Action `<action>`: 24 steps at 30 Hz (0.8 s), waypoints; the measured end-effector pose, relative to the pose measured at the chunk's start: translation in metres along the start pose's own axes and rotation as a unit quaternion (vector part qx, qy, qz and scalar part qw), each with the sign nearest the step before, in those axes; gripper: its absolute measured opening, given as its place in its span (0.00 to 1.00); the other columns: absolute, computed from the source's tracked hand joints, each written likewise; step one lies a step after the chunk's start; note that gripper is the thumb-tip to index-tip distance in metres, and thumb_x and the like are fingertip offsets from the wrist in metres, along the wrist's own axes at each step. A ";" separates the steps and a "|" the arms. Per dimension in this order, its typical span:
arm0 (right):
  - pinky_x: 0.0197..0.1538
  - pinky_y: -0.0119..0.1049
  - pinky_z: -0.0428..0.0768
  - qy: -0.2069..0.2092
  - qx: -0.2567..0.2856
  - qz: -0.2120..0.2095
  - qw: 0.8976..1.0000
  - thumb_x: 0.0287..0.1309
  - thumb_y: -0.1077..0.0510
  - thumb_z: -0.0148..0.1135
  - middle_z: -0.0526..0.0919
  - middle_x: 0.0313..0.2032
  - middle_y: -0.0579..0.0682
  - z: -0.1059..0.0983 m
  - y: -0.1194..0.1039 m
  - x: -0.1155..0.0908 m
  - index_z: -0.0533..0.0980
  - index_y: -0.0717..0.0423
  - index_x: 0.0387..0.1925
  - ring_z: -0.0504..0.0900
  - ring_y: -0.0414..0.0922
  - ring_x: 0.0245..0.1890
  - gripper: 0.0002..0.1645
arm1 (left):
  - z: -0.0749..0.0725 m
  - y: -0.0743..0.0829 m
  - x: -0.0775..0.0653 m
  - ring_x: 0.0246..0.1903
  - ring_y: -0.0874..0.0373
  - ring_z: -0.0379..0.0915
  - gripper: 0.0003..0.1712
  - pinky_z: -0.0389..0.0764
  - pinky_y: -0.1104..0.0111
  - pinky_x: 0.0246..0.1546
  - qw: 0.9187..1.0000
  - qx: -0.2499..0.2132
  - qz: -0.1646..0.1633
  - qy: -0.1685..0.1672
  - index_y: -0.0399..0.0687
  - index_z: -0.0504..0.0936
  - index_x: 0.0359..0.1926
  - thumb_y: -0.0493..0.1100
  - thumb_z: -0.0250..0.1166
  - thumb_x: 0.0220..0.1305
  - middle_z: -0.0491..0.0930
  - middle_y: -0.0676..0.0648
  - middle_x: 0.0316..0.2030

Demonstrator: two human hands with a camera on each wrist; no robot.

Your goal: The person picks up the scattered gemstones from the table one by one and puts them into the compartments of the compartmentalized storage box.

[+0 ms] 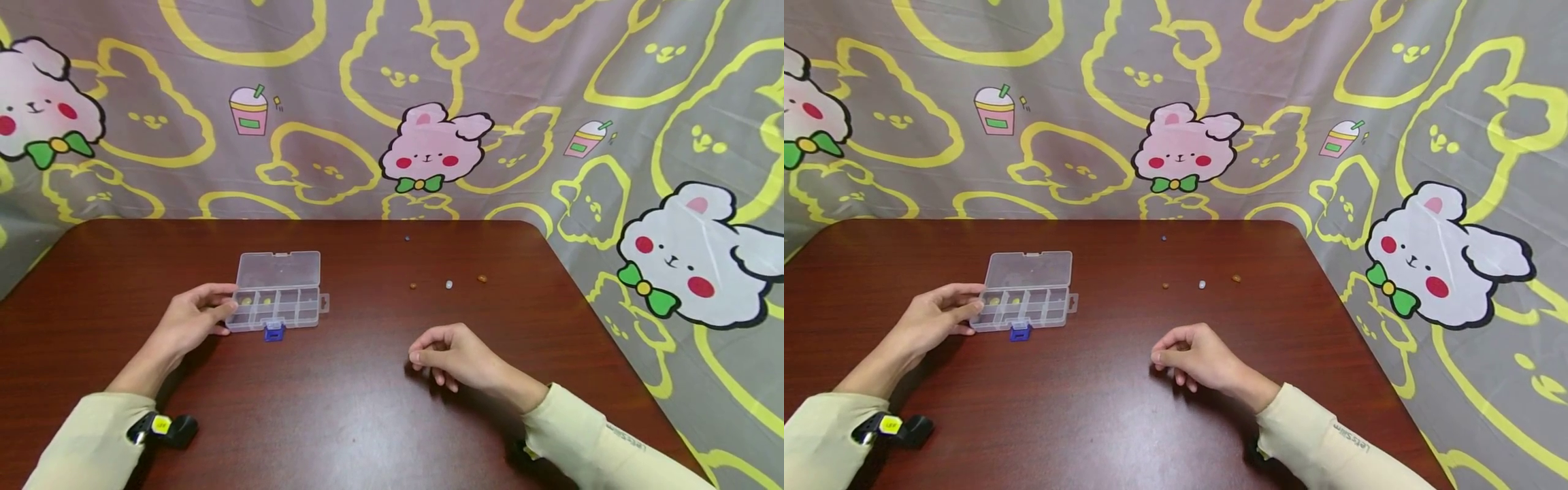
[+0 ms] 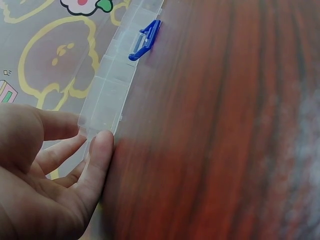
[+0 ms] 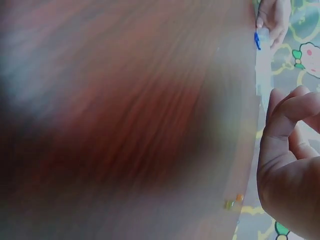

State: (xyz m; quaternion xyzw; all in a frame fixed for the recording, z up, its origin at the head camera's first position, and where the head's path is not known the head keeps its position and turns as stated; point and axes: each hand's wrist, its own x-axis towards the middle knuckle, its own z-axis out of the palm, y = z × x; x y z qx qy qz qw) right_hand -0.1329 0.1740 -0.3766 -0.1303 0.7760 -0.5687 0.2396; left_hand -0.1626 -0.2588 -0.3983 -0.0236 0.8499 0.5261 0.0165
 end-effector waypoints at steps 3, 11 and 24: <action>0.14 0.27 0.69 -0.006 0.014 -0.005 1.000 0.62 0.63 0.67 0.85 0.31 0.62 0.007 -0.003 0.007 0.82 0.67 0.39 0.71 0.40 0.15 0.08 | 0.000 0.000 0.000 0.32 0.62 0.78 0.24 0.86 0.66 0.30 1.000 0.000 0.003 0.001 0.30 0.70 0.66 0.37 0.59 0.74 0.74 0.32 0.49; 0.15 0.27 0.69 -0.005 0.065 0.002 0.998 0.62 0.66 0.67 0.86 0.31 0.61 0.025 -0.010 0.026 0.81 0.72 0.42 0.70 0.38 0.15 0.11 | 0.000 0.000 0.000 0.32 0.62 0.77 0.24 0.86 0.66 0.30 1.000 -0.002 0.002 0.002 0.30 0.70 0.66 0.37 0.59 0.74 0.75 0.32 0.48; 0.15 0.27 0.68 0.000 0.105 0.006 0.994 0.62 0.66 0.67 0.85 0.28 0.52 0.050 -0.018 0.049 0.81 0.73 0.45 0.71 0.37 0.15 0.13 | -0.001 0.003 -0.002 0.32 0.60 0.77 0.25 0.86 0.66 0.30 1.000 0.006 -0.001 -0.003 0.31 0.70 0.67 0.38 0.59 0.74 0.74 0.32 0.49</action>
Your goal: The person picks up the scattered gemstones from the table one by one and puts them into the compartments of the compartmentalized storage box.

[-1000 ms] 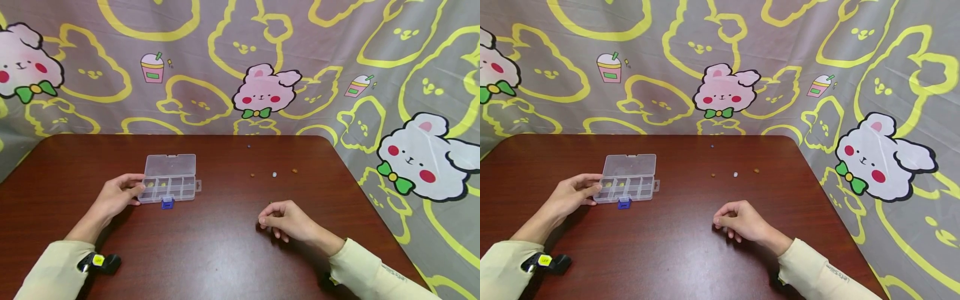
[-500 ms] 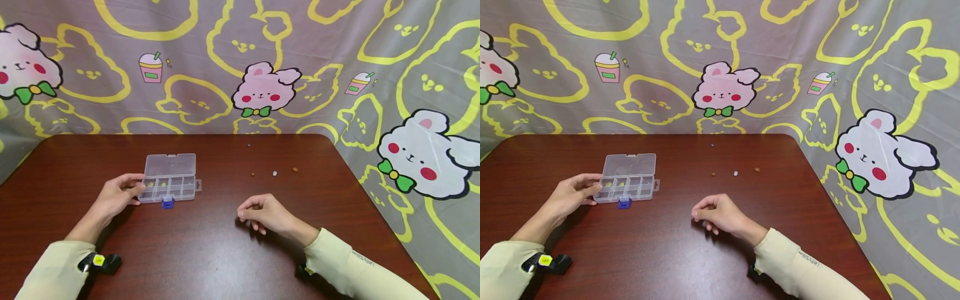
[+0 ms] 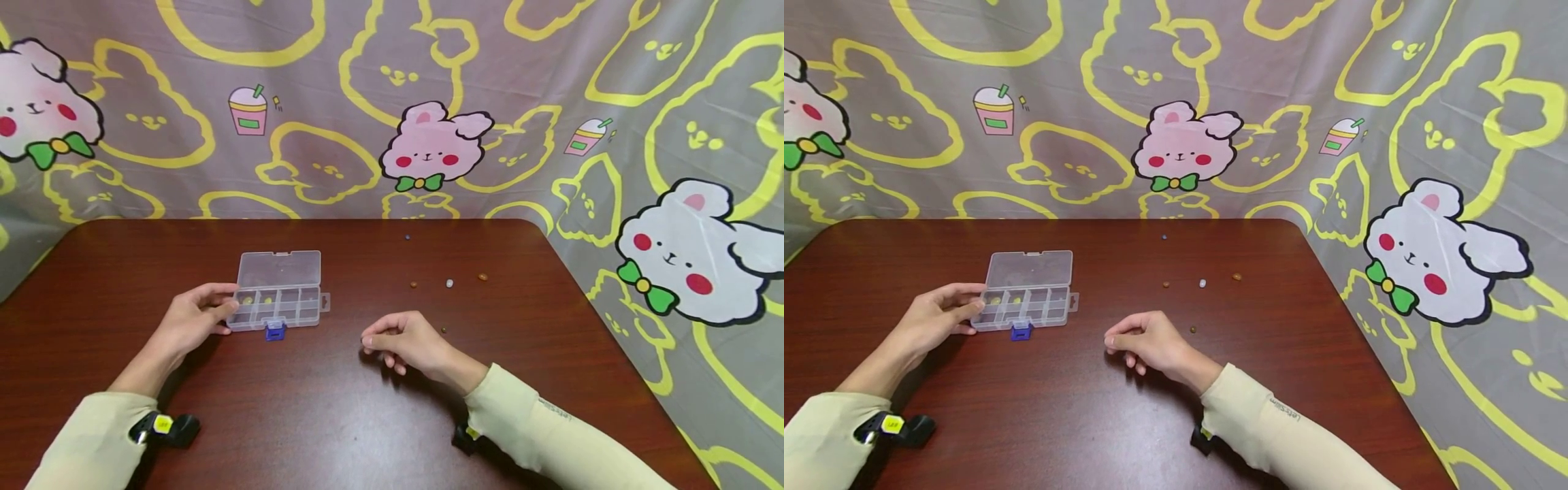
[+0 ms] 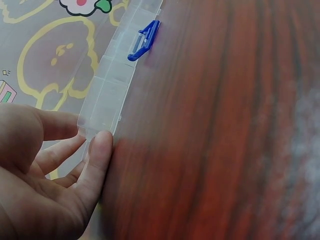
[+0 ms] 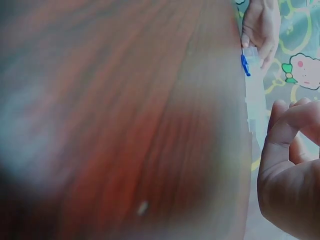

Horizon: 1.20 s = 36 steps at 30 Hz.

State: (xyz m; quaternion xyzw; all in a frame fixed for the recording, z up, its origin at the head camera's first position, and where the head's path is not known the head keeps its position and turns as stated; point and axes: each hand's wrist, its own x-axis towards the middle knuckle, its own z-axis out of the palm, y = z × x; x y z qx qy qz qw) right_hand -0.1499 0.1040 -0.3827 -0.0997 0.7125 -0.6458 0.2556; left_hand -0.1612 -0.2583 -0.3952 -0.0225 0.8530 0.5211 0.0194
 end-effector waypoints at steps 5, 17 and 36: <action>0.15 0.27 0.68 0.008 0.015 0.001 1.000 0.62 0.66 0.68 0.85 0.28 0.52 0.006 -0.001 0.008 0.81 0.72 0.45 0.71 0.38 0.15 0.13 | 0.000 0.000 0.000 0.33 0.60 0.77 0.25 0.86 0.66 0.31 1.000 -0.001 -0.002 -0.002 0.31 0.69 0.67 0.38 0.59 0.74 0.74 0.32 0.49; 0.16 0.26 0.66 0.015 0.046 -0.004 0.999 0.63 0.67 0.66 0.86 0.29 0.51 0.021 -0.010 0.032 0.79 0.75 0.49 0.70 0.38 0.15 0.16 | 0.000 0.000 0.001 0.33 0.62 0.77 0.25 0.86 0.66 0.31 1.000 -0.001 -0.004 -0.002 0.31 0.70 0.66 0.39 0.59 0.74 0.75 0.32 0.50; 0.15 0.26 0.66 0.044 0.061 -0.005 0.997 0.63 0.67 0.66 0.86 0.28 0.52 0.044 -0.022 0.078 0.82 0.71 0.48 0.69 0.37 0.14 0.13 | -0.001 0.000 0.002 0.34 0.59 0.77 0.25 0.86 0.66 0.31 1.000 -0.003 -0.004 0.000 0.31 0.70 0.67 0.38 0.59 0.74 0.75 0.31 0.51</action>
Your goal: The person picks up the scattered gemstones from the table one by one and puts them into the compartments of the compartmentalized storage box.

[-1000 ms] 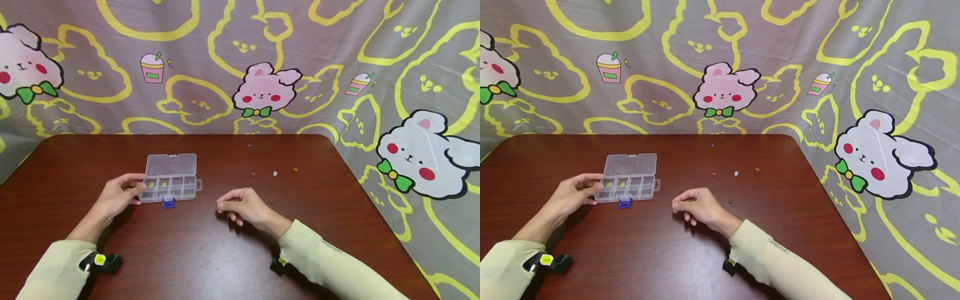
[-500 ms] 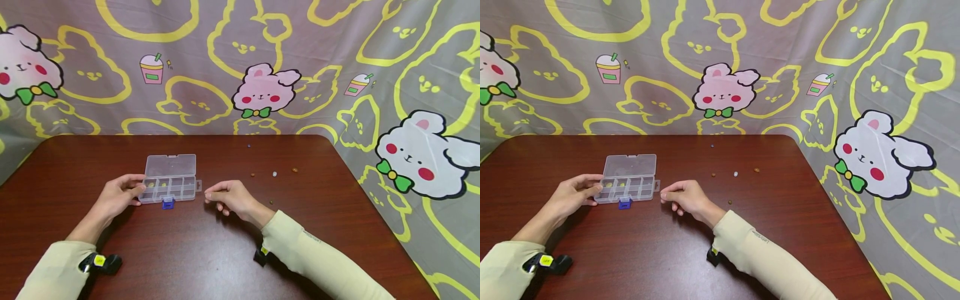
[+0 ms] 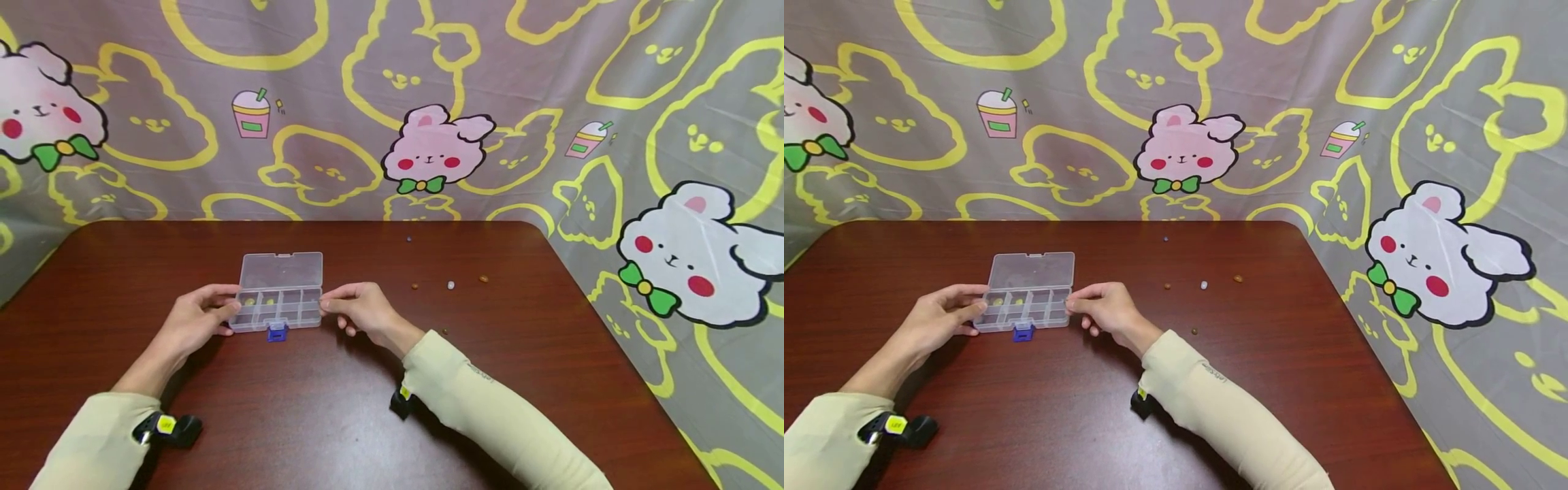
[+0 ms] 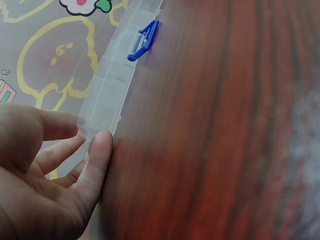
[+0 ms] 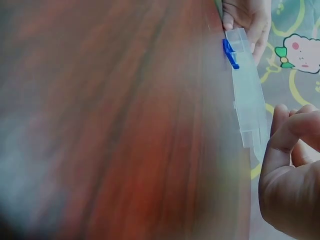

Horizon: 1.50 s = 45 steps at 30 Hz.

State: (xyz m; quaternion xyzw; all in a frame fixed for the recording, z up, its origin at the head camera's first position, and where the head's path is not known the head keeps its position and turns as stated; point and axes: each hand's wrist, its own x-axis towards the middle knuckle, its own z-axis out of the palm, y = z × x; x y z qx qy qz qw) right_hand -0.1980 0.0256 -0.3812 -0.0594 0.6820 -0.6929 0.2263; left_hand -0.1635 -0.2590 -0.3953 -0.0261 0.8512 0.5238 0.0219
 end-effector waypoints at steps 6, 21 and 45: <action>0.15 0.26 0.67 0.005 0.004 -0.006 1.000 0.63 0.67 0.66 0.88 0.32 0.58 0.006 -0.001 0.008 0.82 0.70 0.47 0.69 0.37 0.14 0.13 | 0.000 0.000 0.000 0.34 0.60 0.77 0.25 0.86 0.66 0.31 1.000 -0.006 0.003 -0.005 0.31 0.70 0.67 0.39 0.59 0.74 0.74 0.31 0.51; 0.14 0.26 0.67 0.025 -0.001 -0.018 1.000 0.63 0.68 0.65 0.87 0.31 0.57 0.023 -0.007 0.023 0.84 0.69 0.43 0.70 0.37 0.13 0.09 | 0.000 0.000 -0.001 0.35 0.58 0.77 0.24 0.86 0.66 0.31 1.000 -0.004 0.000 -0.001 0.32 0.70 0.66 0.39 0.59 0.74 0.75 0.32 0.50; 0.12 0.27 0.65 0.039 -0.035 -0.001 0.999 0.62 0.68 0.66 0.87 0.34 0.63 0.046 -0.016 0.037 0.85 0.67 0.40 0.68 0.37 0.11 0.07 | -0.002 0.000 -0.001 0.34 0.58 0.77 0.24 0.86 0.66 0.31 1.000 -0.008 -0.004 0.001 0.31 0.71 0.65 0.38 0.59 0.74 0.75 0.32 0.49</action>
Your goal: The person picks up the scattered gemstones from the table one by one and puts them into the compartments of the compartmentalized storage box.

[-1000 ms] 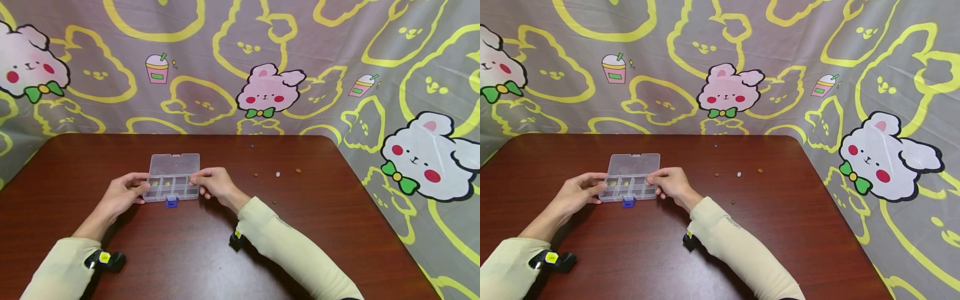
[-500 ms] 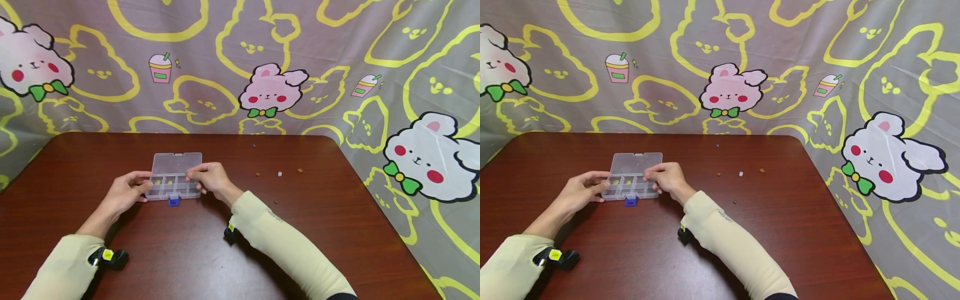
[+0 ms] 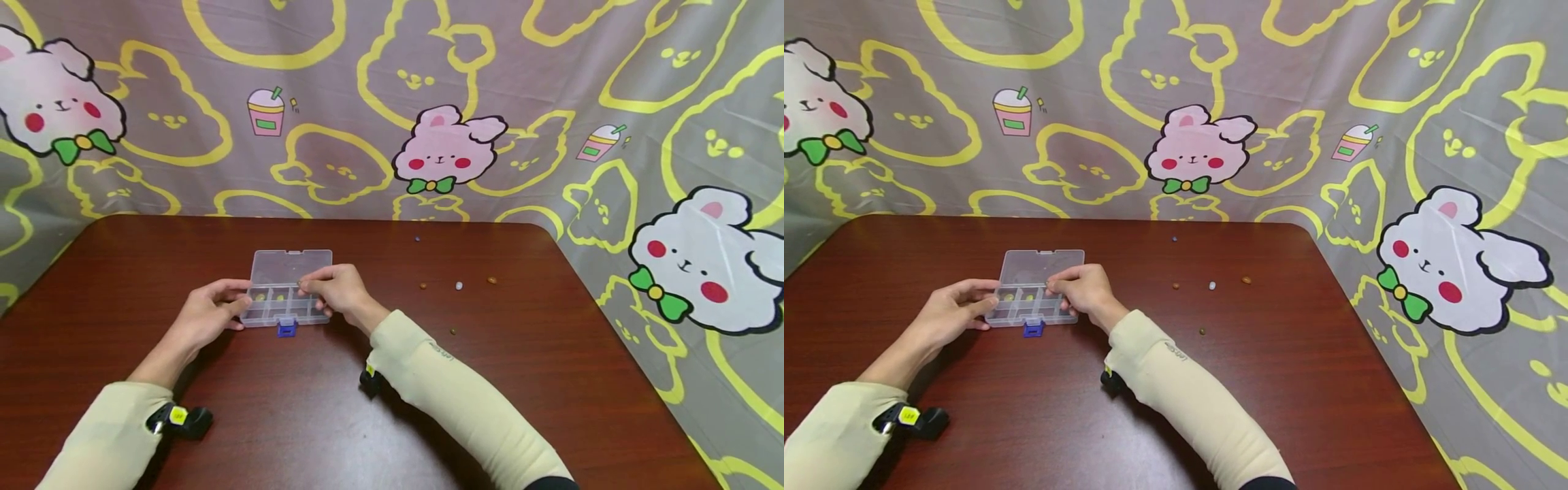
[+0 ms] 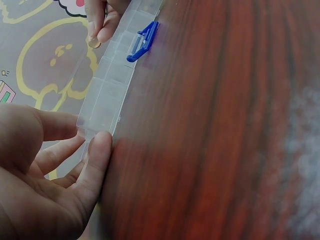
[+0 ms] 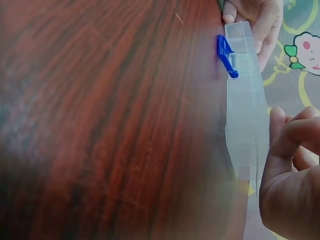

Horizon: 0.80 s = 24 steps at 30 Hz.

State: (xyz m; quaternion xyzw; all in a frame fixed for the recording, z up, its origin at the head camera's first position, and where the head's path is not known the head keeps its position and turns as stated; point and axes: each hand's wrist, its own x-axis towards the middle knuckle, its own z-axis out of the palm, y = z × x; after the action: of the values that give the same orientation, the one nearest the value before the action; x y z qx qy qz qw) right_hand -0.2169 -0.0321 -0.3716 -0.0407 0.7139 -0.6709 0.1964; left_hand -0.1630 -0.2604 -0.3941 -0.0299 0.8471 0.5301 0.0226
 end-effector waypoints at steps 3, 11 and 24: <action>0.12 0.27 0.65 0.002 -0.008 0.000 1.000 0.62 0.68 0.66 0.88 0.34 0.62 0.001 -0.001 -0.001 0.85 0.67 0.40 0.68 0.37 0.10 0.06 | 0.000 0.000 0.000 0.34 0.60 0.77 0.24 0.86 0.66 0.30 1.000 -0.003 -0.001 0.001 0.31 0.71 0.66 0.37 0.59 0.74 0.75 0.32 0.49; 0.12 0.27 0.62 0.006 -0.026 -0.004 1.000 0.62 0.68 0.67 0.88 0.31 0.60 0.001 -0.001 0.000 0.86 0.66 0.39 0.67 0.37 0.09 0.06 | 0.000 0.003 0.000 0.34 0.59 0.77 0.24 0.86 0.66 0.30 1.000 0.004 -0.005 0.004 0.31 0.71 0.66 0.38 0.59 0.73 0.75 0.33 0.49; 0.11 0.27 0.62 0.005 -0.053 0.003 0.999 0.63 0.66 0.66 0.88 0.30 0.58 0.001 -0.002 0.001 0.86 0.65 0.38 0.67 0.37 0.09 0.06 | 0.000 0.001 -0.001 0.34 0.59 0.77 0.24 0.86 0.66 0.31 1.000 0.004 -0.002 0.003 0.31 0.71 0.65 0.37 0.59 0.73 0.75 0.32 0.50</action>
State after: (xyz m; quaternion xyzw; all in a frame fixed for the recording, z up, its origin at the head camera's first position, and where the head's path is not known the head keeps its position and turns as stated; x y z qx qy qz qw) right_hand -0.2177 -0.0333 -0.3703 -0.0460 0.7496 -0.6316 0.1923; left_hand -0.1624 -0.2605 -0.3934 -0.0329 0.8492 0.5265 0.0211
